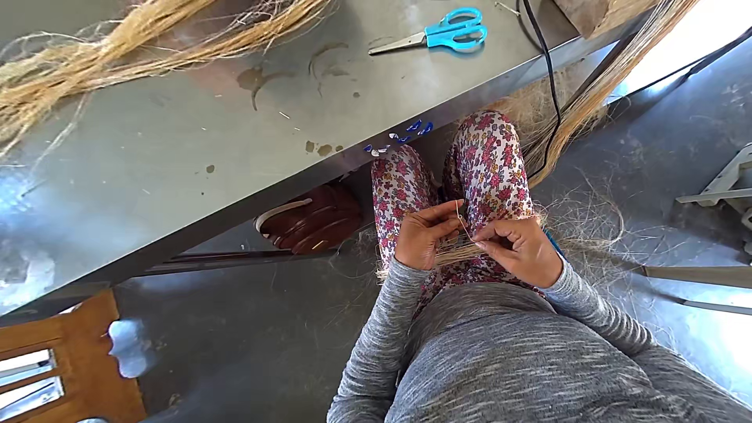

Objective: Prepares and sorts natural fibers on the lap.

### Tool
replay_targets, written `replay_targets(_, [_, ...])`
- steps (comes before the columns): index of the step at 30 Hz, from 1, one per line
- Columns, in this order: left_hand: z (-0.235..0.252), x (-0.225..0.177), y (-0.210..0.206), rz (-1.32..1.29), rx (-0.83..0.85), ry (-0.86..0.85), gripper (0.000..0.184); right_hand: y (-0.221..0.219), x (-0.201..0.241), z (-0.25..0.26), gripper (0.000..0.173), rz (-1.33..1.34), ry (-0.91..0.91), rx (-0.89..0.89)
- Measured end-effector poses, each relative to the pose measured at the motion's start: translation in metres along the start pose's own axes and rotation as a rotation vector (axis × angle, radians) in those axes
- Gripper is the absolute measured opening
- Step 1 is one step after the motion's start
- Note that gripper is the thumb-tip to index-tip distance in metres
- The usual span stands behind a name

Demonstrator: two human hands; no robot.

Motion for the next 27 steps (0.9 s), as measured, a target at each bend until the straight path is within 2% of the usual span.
replay_targets(10, [-0.003,0.001,-0.011,0.02,-0.038,-0.063,0.032,-0.016,0.008,-0.005,0.015,-0.004,0.204,0.146])
replay_targets(17, [0.005,-0.003,-0.014,-0.068,-0.06,-0.057,0.033,-0.009,-0.01,-0.006,0.015,-0.015,0.045,0.043])
replay_targets(22, [0.005,-0.008,-0.017,-0.012,-0.071,-0.076,0.024,-0.007,-0.01,-0.008,0.014,-0.053,0.055,0.008])
replay_targets(27, [0.006,-0.008,-0.027,-0.075,0.1,-0.083,0.027,0.022,-0.015,-0.009,0.03,0.077,-0.019,-0.052])
Point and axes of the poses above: each hand's wrist, its own z-axis towards the middle knuckle, its own y-axis out of the back of the hand, x = y × z, the point moved 9 cm from there along z, towards the middle knuckle, and after that the axes turned 8 degrees about x, right-handed, at the moved point
